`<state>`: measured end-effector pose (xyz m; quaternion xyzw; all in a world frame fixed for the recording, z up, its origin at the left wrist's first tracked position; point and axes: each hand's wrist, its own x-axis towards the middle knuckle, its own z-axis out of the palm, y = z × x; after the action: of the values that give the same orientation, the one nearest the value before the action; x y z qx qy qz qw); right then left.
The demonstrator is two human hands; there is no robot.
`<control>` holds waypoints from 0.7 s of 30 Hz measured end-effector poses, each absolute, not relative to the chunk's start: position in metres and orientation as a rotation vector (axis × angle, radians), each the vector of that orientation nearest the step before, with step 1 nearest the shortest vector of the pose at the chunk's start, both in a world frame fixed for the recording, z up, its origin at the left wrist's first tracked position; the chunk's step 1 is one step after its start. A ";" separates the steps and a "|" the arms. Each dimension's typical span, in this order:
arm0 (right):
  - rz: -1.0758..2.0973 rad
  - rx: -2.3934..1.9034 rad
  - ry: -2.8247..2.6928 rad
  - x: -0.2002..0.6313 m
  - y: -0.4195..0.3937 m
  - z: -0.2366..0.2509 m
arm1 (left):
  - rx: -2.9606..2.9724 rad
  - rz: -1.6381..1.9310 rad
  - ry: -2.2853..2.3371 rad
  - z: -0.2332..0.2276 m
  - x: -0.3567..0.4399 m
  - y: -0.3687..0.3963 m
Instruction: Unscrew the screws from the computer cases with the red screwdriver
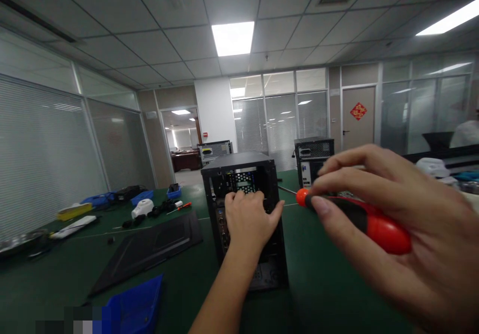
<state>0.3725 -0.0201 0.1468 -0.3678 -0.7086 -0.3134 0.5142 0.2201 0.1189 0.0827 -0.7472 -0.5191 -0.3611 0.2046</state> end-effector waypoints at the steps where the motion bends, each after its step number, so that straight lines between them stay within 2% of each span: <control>1: -0.683 -0.720 -1.818 0.371 -0.015 0.148 | -2.099 -0.995 -1.474 0.084 0.220 0.117; 4: -0.240 -0.039 -2.033 0.370 0.003 0.150 | -2.108 -0.970 -1.558 0.087 0.222 0.112; 6: -0.028 0.163 -1.956 0.369 0.012 0.146 | -2.074 -0.994 -1.567 0.087 0.225 0.112; 13: 0.066 -0.011 -1.490 0.367 0.014 0.134 | -1.942 -1.079 -1.576 0.083 0.233 0.115; 21: 0.136 -0.207 -1.643 0.385 0.004 0.144 | -1.913 -1.137 -1.482 0.075 0.237 0.123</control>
<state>0.3846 0.0036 0.1436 -0.0919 -0.7303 0.0605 0.6743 0.2371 0.1231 0.0748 -0.6960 -0.5391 -0.4138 0.2317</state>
